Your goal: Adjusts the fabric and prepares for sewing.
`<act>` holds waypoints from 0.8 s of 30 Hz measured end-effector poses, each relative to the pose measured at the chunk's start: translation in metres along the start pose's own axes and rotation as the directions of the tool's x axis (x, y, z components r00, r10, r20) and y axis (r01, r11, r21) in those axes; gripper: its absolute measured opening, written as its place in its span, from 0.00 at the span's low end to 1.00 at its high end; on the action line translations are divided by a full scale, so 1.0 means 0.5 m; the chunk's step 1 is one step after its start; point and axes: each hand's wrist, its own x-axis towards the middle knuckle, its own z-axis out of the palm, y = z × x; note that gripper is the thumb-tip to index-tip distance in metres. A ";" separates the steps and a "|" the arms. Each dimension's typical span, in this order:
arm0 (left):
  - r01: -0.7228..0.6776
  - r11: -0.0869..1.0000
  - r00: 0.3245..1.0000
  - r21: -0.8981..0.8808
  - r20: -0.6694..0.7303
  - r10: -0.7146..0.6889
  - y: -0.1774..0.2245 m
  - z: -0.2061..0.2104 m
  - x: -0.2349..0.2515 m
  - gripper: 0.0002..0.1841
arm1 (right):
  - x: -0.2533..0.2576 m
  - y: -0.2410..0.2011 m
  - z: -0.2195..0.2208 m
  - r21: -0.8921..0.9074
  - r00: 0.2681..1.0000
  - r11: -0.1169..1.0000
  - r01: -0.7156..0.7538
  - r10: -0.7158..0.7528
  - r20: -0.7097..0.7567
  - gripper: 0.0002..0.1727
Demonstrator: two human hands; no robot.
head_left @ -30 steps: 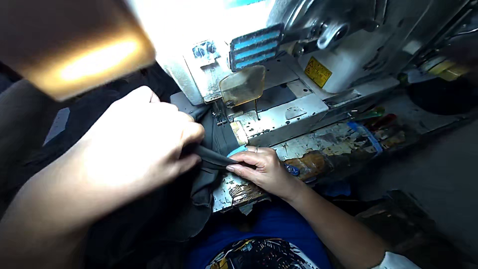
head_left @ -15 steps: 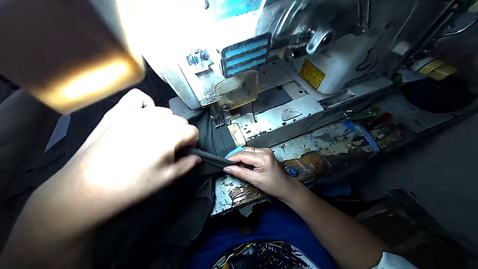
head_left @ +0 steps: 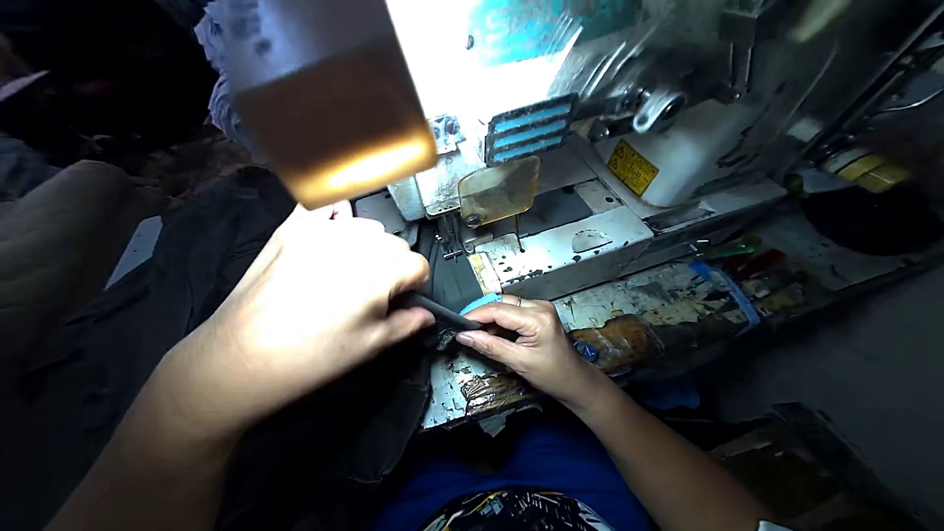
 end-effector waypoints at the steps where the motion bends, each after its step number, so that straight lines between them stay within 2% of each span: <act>1: -0.014 1.000 1.000 -0.010 0.004 0.014 0.006 -0.003 0.000 0.19 | 0.000 -0.001 0.000 0.000 1.000 1.000 0.008 -0.008 -0.004 0.10; 6: 0.001 1.000 1.000 -0.031 -0.015 -0.001 0.010 -0.003 -0.003 0.20 | 0.009 -0.002 0.002 -0.008 1.000 1.000 0.026 -0.026 -0.015 0.10; 8: 0.023 0.999 0.994 -0.041 -0.103 -0.027 0.035 0.015 -0.015 0.22 | 0.001 -0.007 0.002 -0.002 0.999 1.000 0.024 -0.024 -0.031 0.09; 11: 0.152 0.985 0.952 -0.078 -0.256 -0.167 0.104 0.101 -0.059 0.21 | -0.022 -0.022 -0.001 0.012 0.998 0.999 0.035 -0.034 -0.049 0.08; 13: 0.227 0.972 0.933 -0.066 -0.271 -0.236 0.106 0.170 -0.077 0.19 | -0.029 -0.021 0.008 0.012 0.996 0.999 0.035 -0.034 -0.078 0.09; 15: 0.283 0.956 0.912 -0.075 -0.287 -0.293 0.099 0.203 -0.077 0.20 | -0.034 -0.027 0.006 0.001 0.996 1.000 0.030 -0.030 -0.080 0.09; 19: 0.338 0.940 0.903 -0.042 -0.267 -0.336 0.107 0.184 -0.069 0.19 | -0.028 -0.048 0.005 -0.062 0.992 0.995 0.077 -0.083 -0.093 0.09; 24: 0.376 0.926 0.899 -0.034 -0.228 -0.373 0.091 0.173 -0.047 0.20 | -0.013 -0.030 0.014 -0.109 0.986 0.991 0.073 -0.088 -0.143 0.09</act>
